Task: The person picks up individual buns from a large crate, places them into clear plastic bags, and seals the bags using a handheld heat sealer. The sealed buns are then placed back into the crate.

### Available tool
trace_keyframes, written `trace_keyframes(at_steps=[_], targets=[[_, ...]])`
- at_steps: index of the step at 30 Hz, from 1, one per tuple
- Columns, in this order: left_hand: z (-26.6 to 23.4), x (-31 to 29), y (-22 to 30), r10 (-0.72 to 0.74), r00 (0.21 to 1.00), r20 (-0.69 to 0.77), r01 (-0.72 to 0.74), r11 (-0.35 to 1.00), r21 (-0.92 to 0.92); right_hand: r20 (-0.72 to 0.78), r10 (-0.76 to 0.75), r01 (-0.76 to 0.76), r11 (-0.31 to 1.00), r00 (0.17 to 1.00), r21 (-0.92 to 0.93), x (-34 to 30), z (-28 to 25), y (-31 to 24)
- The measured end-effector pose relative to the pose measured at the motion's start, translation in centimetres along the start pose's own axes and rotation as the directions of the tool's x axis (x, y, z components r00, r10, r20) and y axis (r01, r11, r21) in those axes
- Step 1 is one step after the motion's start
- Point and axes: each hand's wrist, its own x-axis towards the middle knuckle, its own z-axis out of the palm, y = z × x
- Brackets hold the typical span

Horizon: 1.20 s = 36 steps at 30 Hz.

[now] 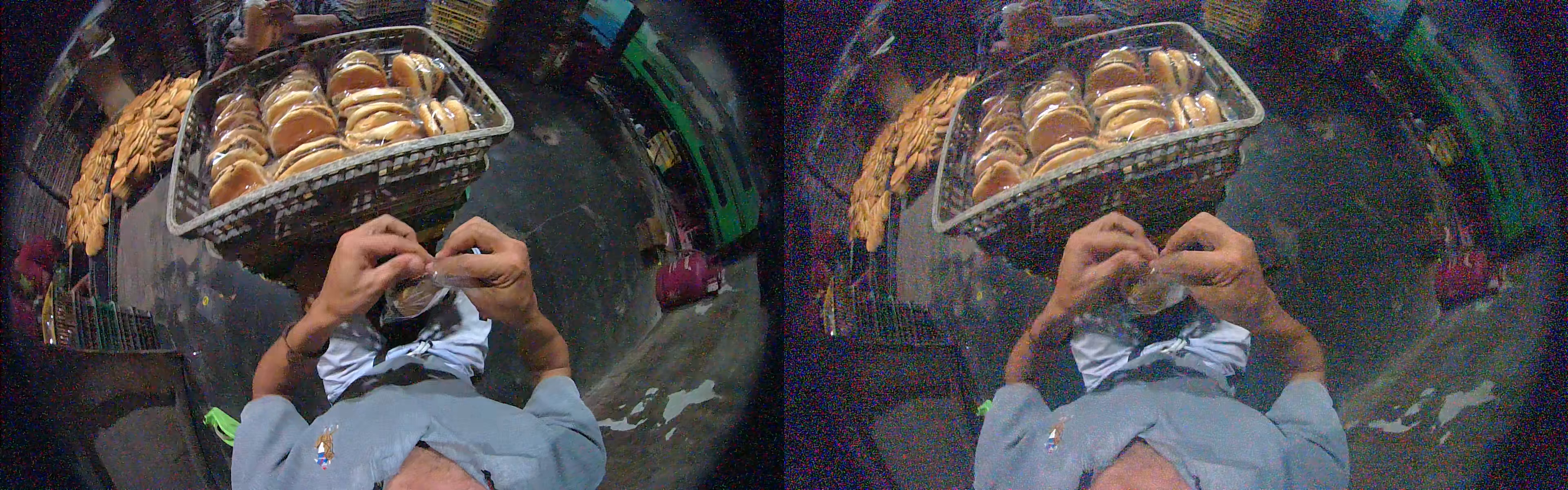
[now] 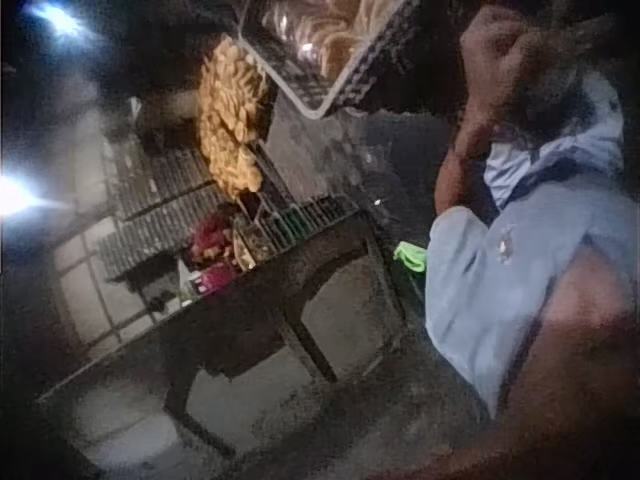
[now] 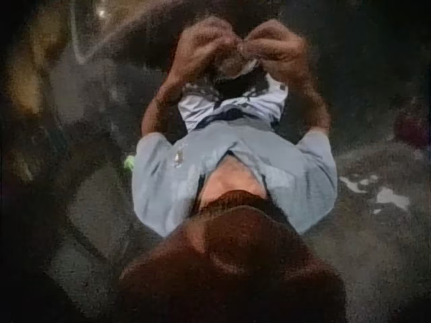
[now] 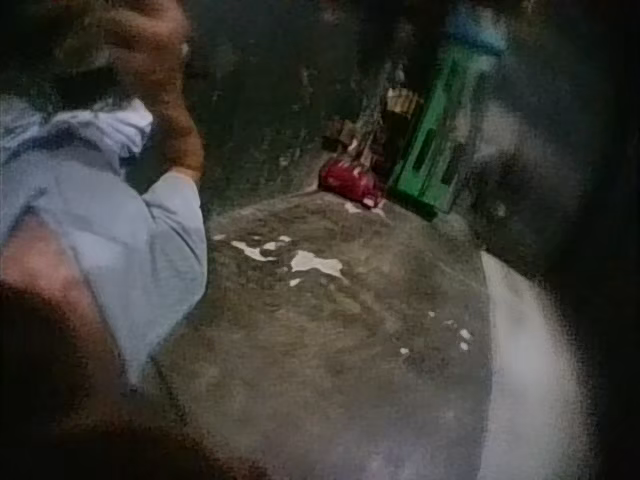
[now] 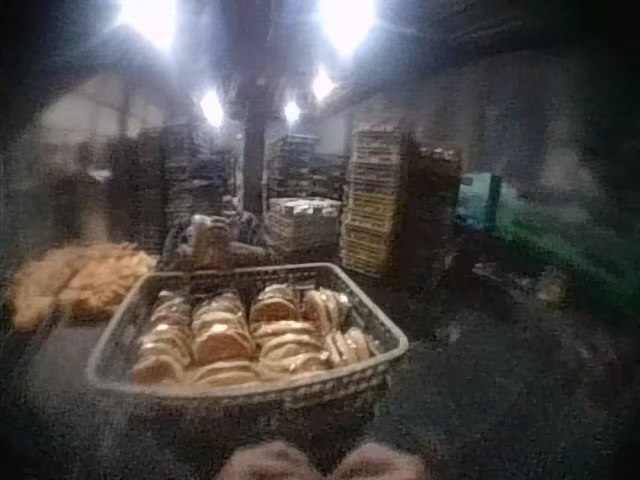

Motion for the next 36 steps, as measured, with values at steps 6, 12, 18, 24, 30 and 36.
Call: trace_keyframes(at_steps=[6, 12, 18, 24, 30, 36], targets=[[0.2, -1.3, -0.5, 0.105, 0.993, -0.05, -0.087, 0.956, 0.279, -0.215, 0.273, -0.221, 0.946, 0.938, 0.238, -0.2, 1.3, -0.1], [1.0, -1.1, 0.0, 0.153, 0.976, -0.156, -0.134, 0.983, 0.122, -0.144, 0.222, -0.179, 0.948, 0.964, 0.263, -0.7, 1.7, 0.5], [0.8, -2.3, 0.4, 0.143, 0.954, -0.264, -0.129, 0.989, 0.07, -0.177, -0.007, -0.001, 0.999, 0.984, -0.044, 1.2, 2.5, -0.7], [-1.0, -2.5, 1.1, 0.297, 0.909, -0.293, -0.165, 0.902, 0.4, -0.095, 0.094, -0.093, 0.995, 0.991, 0.02, 2.2, 3.9, -0.3], [-2.1, -3.1, 0.5, -0.151, 0.864, -0.48, 0.018, 0.963, -0.27, -0.106, 0.035, -0.015, 0.983, 0.994, 0.184, 4.5, 5.9, -0.2], [-3.4, -5.6, -0.6, 0.055, 0.792, -0.607, 0.014, 0.994, 0.109, -0.031, -0.104, 0.103, 0.994, 0.994, -0.028, 5.2, 9.0, 0.4]])
